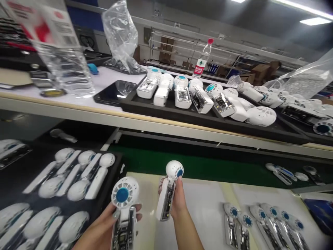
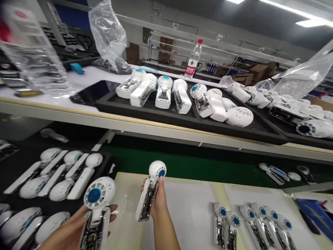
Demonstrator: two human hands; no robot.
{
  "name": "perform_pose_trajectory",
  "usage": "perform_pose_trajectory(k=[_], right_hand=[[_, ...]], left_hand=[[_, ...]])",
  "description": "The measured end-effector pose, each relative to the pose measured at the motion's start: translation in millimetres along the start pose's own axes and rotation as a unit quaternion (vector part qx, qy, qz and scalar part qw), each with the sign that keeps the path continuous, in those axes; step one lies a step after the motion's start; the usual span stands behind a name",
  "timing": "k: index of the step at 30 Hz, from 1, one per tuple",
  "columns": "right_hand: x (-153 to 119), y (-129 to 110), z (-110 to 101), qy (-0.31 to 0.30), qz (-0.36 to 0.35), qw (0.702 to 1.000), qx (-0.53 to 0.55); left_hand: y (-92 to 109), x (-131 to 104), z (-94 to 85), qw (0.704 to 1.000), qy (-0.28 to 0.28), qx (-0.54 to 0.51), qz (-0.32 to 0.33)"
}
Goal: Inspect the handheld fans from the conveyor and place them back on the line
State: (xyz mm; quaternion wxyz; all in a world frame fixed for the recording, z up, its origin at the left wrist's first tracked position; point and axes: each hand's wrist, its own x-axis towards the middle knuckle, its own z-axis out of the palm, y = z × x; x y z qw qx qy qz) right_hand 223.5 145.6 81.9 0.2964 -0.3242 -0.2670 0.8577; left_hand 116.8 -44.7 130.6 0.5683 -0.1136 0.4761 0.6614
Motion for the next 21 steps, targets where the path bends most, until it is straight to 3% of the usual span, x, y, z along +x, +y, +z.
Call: perform_pose_trajectory(k=[4, 8, 12, 17, 21], right_hand=[[-47.2, 18.5, 49.5, 0.011, 0.008, 0.993, -0.120], [-89.7, 28.3, 81.1, -0.069, 0.042, 0.985, -0.149], [-116.2, 35.0, 98.2, -0.129, 0.080, 0.971, -0.184], [-131.7, 44.2, 113.7, -0.162, 0.076, 0.960, -0.217], [-141.4, 46.7, 125.9, -0.191, 0.088, 0.958, -0.193]], left_hand=[[4.9, -24.2, -17.9, 0.999, 0.015, -0.009, 0.028], [14.9, -48.4, -28.3, 0.998, 0.042, -0.018, 0.030], [27.7, -66.0, -40.5, 0.998, 0.031, -0.055, 0.007], [36.4, -79.1, -55.6, 0.989, 0.006, -0.027, 0.146], [42.3, -89.2, -55.9, 0.985, 0.014, 0.003, 0.174]])
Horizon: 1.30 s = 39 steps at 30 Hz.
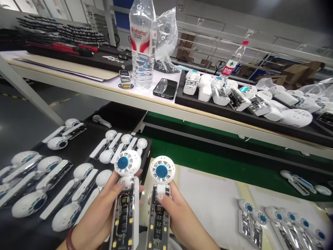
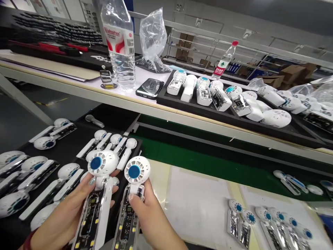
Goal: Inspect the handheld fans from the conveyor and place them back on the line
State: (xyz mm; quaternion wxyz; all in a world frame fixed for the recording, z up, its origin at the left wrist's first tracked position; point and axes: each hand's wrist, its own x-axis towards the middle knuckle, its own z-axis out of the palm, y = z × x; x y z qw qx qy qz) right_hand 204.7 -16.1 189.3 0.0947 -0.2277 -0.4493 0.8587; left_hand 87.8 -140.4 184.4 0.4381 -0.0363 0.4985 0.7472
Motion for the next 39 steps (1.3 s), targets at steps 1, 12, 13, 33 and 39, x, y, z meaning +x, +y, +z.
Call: perform_pose_trajectory(k=[1, 12, 13, 33, 39], right_hand=[[-1.0, -1.2, 2.5, -0.013, 0.004, 1.000, 0.012], [8.6, -7.5, 17.0, 0.072, 0.006, 0.997, -0.010], [10.3, -6.6, 18.0, 0.081, 0.005, 0.997, -0.014], [43.3, 3.7, 46.3, 0.068, 0.122, 0.972, 0.189], [92.1, 48.0, 39.6, 0.137, 0.209, 0.953, 0.170]], left_hand=[[3.1, -1.6, 0.7, 1.000, -0.007, -0.003, -0.009], [25.6, -15.7, 11.6, 0.991, -0.118, -0.058, -0.023], [25.0, -16.0, 11.8, 0.990, -0.124, -0.065, -0.024], [14.8, -4.7, -36.1, 0.988, -0.048, -0.145, 0.038], [17.5, 32.1, -110.5, 0.994, -0.012, 0.060, 0.092]])
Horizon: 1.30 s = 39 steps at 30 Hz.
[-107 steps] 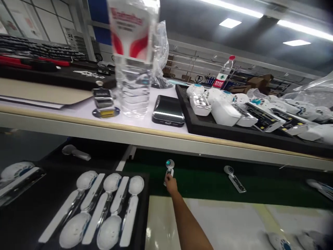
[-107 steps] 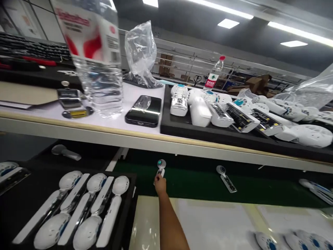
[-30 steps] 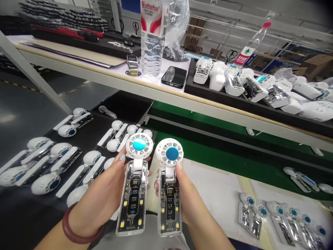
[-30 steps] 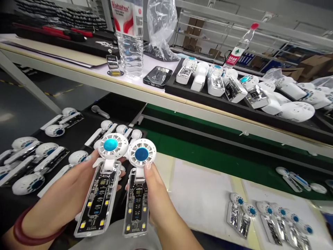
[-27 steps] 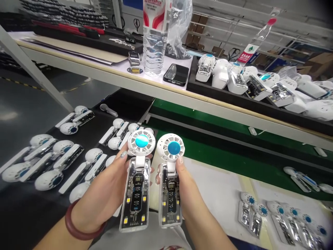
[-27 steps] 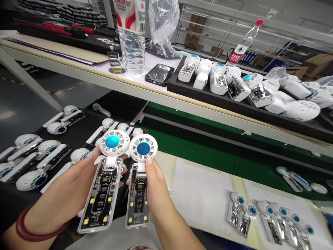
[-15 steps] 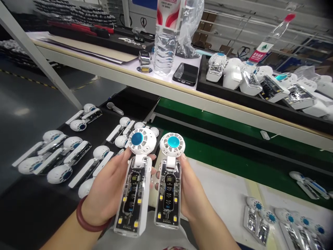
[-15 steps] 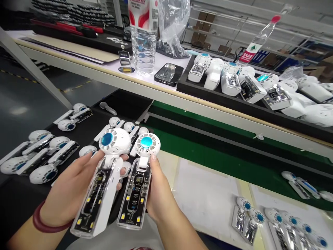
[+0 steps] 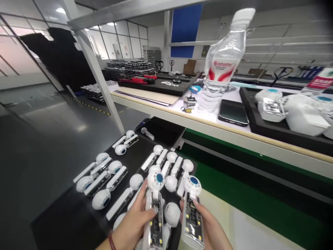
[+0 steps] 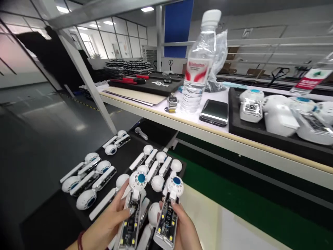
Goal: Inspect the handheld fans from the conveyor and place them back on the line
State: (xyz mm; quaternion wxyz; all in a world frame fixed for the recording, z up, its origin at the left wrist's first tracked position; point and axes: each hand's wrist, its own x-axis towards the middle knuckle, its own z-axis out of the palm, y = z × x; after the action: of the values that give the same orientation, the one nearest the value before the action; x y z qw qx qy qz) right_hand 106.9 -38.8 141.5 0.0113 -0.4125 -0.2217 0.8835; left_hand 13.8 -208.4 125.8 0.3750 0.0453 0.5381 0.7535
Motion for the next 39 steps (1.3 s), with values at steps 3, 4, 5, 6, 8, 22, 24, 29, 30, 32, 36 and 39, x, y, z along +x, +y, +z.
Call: perform_pose_trajectory(k=[3, 4, 5, 6, 8, 22, 24, 29, 30, 32, 36, 39], right_hand=[[23.7, 10.1, 6.8, -0.026, -0.012, 0.997, -0.065], [29.9, 12.8, 11.7, -0.037, -0.036, 0.994, -0.094], [35.8, 14.4, 18.1, -0.047, -0.071, 0.988, -0.130], [41.8, 14.7, 26.0, -0.053, -0.114, 0.977, -0.173], [55.8, 10.7, 45.8, -0.049, -0.202, 0.935, -0.287], [236.7, -1.8, 223.5, -0.187, -0.420, 0.177, -0.870], [250.9, 9.0, 236.6, -0.182, -0.404, 0.167, -0.881], [264.9, 19.0, 249.5, -0.175, -0.380, 0.167, -0.893], [265.9, 18.4, 249.7, -0.178, -0.380, 0.167, -0.892], [267.8, 16.5, 248.9, -0.187, -0.383, 0.167, -0.889], [273.1, 14.7, 245.8, -0.202, -0.401, 0.176, -0.876], [269.5, 15.7, 240.8, -0.194, -0.438, 0.196, -0.856]], left_hand=[[44.4, 44.7, -56.0, 0.915, 0.041, 0.388, 0.108], [63.1, 63.7, -74.4, 0.886, 0.061, 0.444, 0.117], [81.1, 84.2, -91.8, 0.868, 0.070, 0.478, 0.118], [97.2, 105.7, -107.8, 0.846, 0.074, 0.515, 0.118], [119.7, 148.9, -134.7, 0.806, 0.078, 0.575, 0.117], [116.2, 244.2, -190.1, 0.596, 0.210, 0.761, 0.147], [116.5, 246.9, -194.2, 0.584, 0.248, 0.765, 0.108], [111.0, 252.6, -200.7, 0.563, 0.291, 0.772, 0.044], [109.9, 252.3, -200.9, 0.559, 0.298, 0.772, 0.039], [108.0, 250.6, -200.7, 0.555, 0.305, 0.773, 0.034], [105.7, 244.1, -196.4, 0.548, 0.308, 0.775, 0.058], [103.9, 237.3, -186.2, 0.534, 0.302, 0.780, 0.126]])
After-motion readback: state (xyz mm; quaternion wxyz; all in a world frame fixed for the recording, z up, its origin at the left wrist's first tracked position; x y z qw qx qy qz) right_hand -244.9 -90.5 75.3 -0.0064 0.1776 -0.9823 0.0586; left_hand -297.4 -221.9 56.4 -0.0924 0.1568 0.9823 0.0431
